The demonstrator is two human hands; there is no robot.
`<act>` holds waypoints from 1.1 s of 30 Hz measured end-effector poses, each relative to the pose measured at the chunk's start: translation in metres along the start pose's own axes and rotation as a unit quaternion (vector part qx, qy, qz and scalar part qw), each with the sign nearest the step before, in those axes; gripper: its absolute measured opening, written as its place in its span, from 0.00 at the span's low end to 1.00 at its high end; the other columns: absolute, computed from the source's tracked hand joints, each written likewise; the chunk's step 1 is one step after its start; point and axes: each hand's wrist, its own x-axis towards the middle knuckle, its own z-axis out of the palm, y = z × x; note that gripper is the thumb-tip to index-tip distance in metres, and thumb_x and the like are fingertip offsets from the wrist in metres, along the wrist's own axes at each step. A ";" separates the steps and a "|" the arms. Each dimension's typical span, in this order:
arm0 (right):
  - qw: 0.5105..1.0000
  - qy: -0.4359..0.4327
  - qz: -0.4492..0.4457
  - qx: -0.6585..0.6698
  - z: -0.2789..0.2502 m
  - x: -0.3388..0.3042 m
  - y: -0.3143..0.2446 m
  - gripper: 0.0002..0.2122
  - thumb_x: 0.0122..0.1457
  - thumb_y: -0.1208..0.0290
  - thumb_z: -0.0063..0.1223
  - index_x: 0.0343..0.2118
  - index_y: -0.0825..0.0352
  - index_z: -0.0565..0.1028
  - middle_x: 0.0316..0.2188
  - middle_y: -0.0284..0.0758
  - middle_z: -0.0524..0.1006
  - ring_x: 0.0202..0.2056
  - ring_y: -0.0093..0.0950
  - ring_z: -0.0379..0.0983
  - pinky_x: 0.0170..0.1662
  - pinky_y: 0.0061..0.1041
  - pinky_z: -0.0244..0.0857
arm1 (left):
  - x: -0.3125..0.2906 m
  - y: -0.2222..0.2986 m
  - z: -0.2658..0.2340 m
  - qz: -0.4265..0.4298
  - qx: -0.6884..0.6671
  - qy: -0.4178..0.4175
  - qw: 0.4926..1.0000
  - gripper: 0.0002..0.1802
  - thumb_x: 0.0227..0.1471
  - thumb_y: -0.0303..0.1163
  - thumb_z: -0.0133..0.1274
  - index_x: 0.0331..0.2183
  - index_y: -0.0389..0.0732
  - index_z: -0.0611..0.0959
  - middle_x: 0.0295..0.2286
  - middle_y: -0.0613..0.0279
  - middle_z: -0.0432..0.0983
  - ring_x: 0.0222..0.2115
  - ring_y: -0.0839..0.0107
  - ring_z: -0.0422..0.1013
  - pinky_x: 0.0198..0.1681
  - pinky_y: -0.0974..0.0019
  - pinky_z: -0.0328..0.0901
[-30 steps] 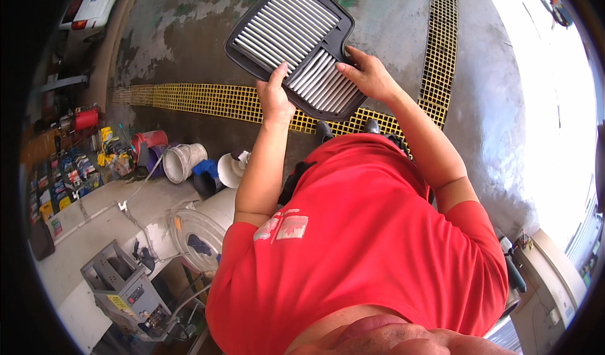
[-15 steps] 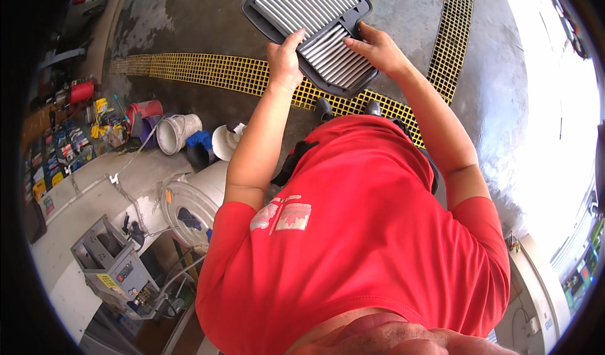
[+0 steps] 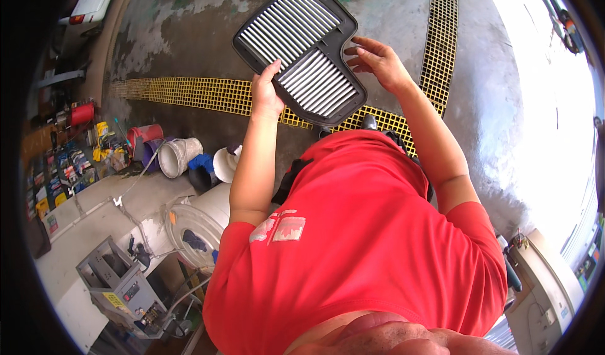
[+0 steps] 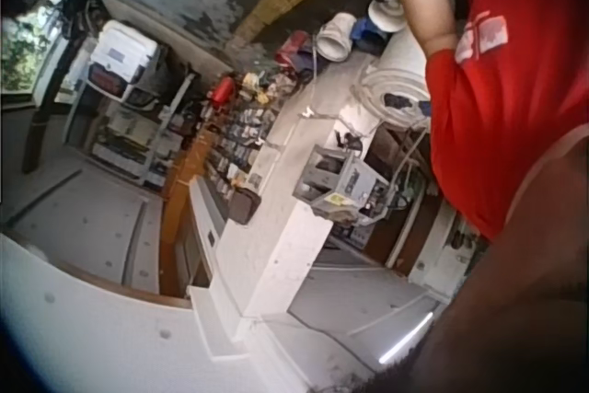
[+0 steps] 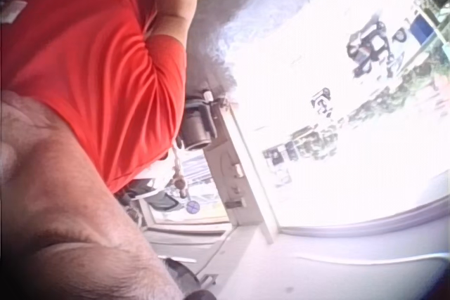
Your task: The person removes a car's air filter using a power drill, then cleans it with a pressure washer. They remove the air filter housing, extract the filter, and spray it with water to remove debris before inspecting it.
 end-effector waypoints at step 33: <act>0.859 0.065 -0.263 -0.435 -0.010 -0.022 -0.046 0.62 0.32 0.59 0.76 0.67 0.65 0.41 0.56 0.51 0.67 0.57 0.48 0.64 0.58 0.36 0.61 | -0.038 0.043 0.049 0.055 0.084 -0.165 0.981 0.24 0.50 0.23 0.53 0.50 0.33 0.72 0.43 0.58 0.75 0.42 0.68 0.74 0.48 0.64 0.69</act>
